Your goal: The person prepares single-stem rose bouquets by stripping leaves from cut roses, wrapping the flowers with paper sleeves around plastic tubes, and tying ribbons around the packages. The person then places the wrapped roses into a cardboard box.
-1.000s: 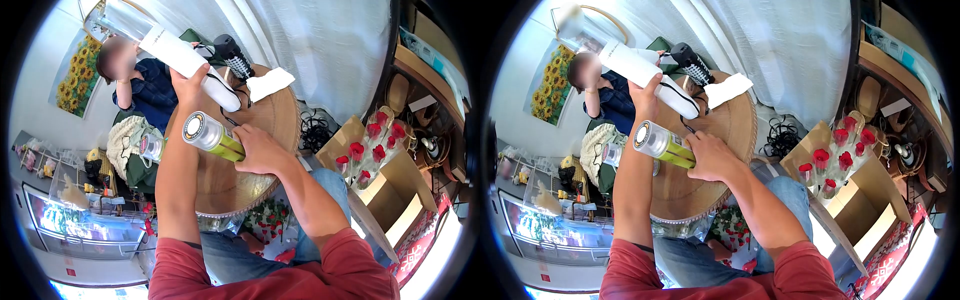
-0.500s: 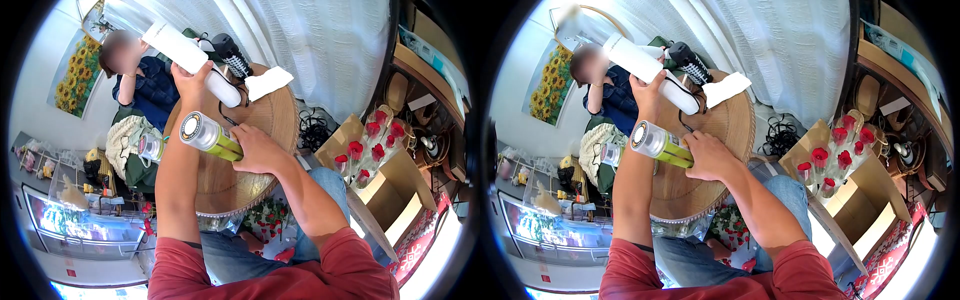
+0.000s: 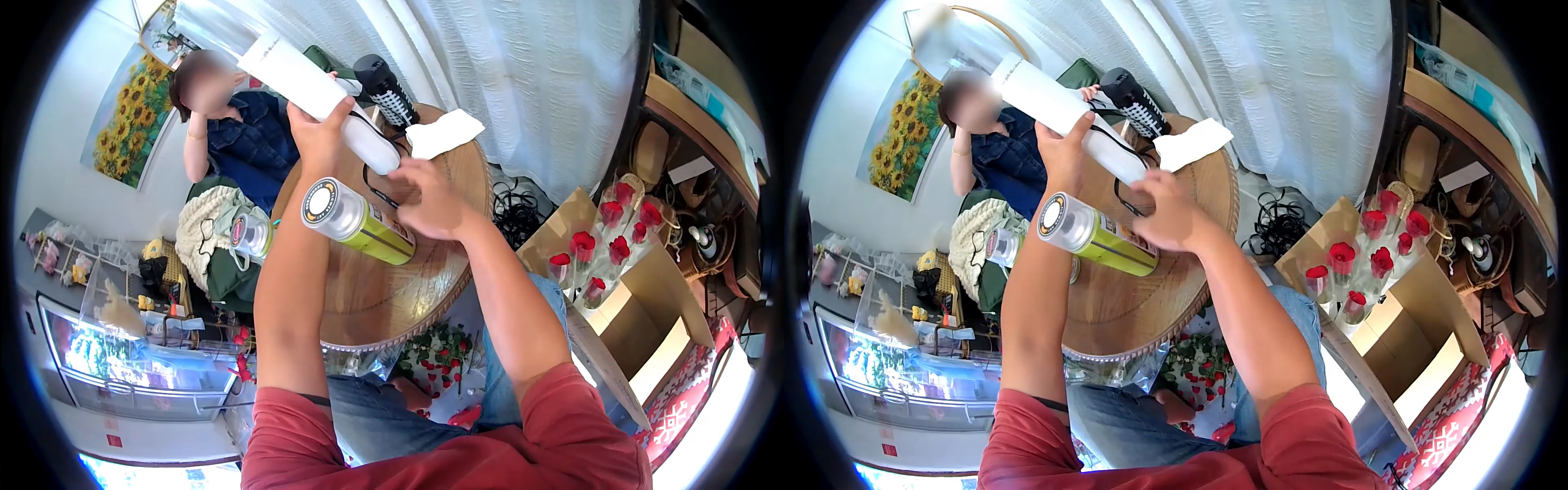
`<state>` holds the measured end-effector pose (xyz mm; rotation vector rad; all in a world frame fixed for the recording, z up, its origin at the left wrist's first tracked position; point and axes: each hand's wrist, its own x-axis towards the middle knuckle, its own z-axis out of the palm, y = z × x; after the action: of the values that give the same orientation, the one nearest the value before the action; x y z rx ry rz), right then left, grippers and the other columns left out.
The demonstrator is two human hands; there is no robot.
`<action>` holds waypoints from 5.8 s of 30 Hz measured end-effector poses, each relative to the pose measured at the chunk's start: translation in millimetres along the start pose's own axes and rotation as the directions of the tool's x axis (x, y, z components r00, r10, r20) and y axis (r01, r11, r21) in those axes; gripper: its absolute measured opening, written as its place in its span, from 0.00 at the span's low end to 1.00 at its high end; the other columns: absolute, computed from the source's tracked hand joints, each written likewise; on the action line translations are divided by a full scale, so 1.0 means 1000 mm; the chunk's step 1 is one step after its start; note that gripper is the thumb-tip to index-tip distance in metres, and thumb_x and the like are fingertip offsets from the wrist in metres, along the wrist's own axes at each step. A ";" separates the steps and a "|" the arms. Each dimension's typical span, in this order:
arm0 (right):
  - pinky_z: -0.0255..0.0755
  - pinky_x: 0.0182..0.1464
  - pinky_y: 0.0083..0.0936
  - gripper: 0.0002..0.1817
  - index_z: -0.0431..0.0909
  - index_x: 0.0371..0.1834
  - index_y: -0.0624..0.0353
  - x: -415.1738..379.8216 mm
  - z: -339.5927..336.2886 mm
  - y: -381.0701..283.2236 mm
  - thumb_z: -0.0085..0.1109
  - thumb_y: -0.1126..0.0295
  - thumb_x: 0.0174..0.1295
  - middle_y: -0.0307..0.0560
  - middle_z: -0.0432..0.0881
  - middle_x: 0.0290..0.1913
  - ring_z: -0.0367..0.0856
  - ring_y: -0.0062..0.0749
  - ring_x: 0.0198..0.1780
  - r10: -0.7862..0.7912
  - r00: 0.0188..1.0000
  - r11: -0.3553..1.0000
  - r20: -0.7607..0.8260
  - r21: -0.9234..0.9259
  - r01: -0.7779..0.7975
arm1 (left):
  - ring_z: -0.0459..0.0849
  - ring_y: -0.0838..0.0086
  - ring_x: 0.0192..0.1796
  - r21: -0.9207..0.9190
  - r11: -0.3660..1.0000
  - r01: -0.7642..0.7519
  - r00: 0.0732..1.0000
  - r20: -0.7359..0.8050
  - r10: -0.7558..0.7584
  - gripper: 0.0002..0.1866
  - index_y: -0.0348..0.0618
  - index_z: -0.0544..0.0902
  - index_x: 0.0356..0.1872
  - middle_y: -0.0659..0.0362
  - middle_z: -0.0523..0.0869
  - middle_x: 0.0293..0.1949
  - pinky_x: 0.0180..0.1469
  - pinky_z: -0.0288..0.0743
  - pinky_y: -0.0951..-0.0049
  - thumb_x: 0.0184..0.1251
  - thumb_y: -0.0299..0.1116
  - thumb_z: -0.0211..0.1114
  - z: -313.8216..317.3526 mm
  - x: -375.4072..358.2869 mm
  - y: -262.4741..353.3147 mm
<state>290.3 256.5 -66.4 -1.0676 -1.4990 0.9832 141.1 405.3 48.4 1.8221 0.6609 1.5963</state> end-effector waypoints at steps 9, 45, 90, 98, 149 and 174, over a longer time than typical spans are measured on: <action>0.62 0.79 0.43 0.35 0.79 0.68 0.66 0.023 0.029 0.003 0.70 0.66 0.54 0.63 0.66 0.78 0.66 0.60 0.75 -0.132 0.967 0.981 -0.219 -0.171 0.095 | 0.89 0.64 0.51 0.081 0.996 0.033 0.998 -0.053 -0.028 0.27 0.33 0.72 0.59 0.51 0.86 0.49 0.58 0.82 0.61 0.62 0.21 0.77 0.001 0.005 0.039; 0.75 0.61 0.38 0.03 0.81 0.28 0.63 0.022 -0.031 0.000 0.59 0.81 0.57 0.54 0.86 0.51 0.83 0.49 0.54 -0.106 0.465 0.981 -0.879 -0.016 0.192 | 0.58 0.60 0.83 -0.183 0.958 0.222 0.933 -0.245 -0.263 0.41 0.41 0.55 0.83 0.47 0.66 0.78 0.85 0.43 0.54 0.82 0.57 0.54 -0.036 -0.056 0.019; 0.73 0.68 0.37 0.42 0.67 0.72 0.63 -0.092 0.118 -0.047 0.82 0.64 0.58 0.51 0.81 0.65 0.80 0.37 0.64 -0.026 0.999 0.999 -0.027 0.045 0.027 | 0.83 0.68 0.64 -0.049 0.941 0.334 0.935 -0.109 -0.337 0.40 0.39 0.70 0.69 0.51 0.85 0.59 0.65 0.78 0.61 0.55 0.28 0.82 -0.109 -0.284 0.108; 0.73 0.67 0.36 0.34 0.65 0.71 0.64 -0.107 0.128 -0.050 0.73 0.74 0.66 0.53 0.80 0.63 0.81 0.37 0.63 -0.023 0.992 0.989 -0.121 0.141 0.040 | 0.81 0.70 0.63 0.042 0.922 0.385 0.917 -0.130 -0.377 0.44 0.36 0.70 0.70 0.51 0.84 0.60 0.67 0.75 0.63 0.51 0.29 0.84 -0.109 -0.287 0.108; 0.68 0.71 0.33 0.36 0.66 0.73 0.64 -0.099 0.143 -0.047 0.77 0.69 0.65 0.47 0.77 0.67 0.76 0.32 0.66 -0.162 0.970 0.951 -0.183 0.235 0.203 | 0.86 0.71 0.53 -0.035 0.942 0.334 0.932 -0.134 -0.335 0.36 0.38 0.75 0.62 0.51 0.88 0.51 0.58 0.80 0.65 0.51 0.29 0.82 -0.106 -0.285 0.104; 0.73 0.66 0.34 0.37 0.68 0.69 0.63 -0.099 0.141 -0.060 0.79 0.64 0.62 0.49 0.81 0.61 0.80 0.33 0.61 -0.153 0.971 0.964 -0.184 0.188 0.187 | 0.84 0.72 0.59 -0.082 0.946 0.312 0.941 -0.107 -0.320 0.36 0.39 0.73 0.64 0.55 0.86 0.57 0.63 0.78 0.65 0.54 0.26 0.82 -0.104 -0.289 0.096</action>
<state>153.0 136.2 -58.3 -0.8381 -1.2988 0.8820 -6.6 144.4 -69.6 1.4936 0.8974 1.4976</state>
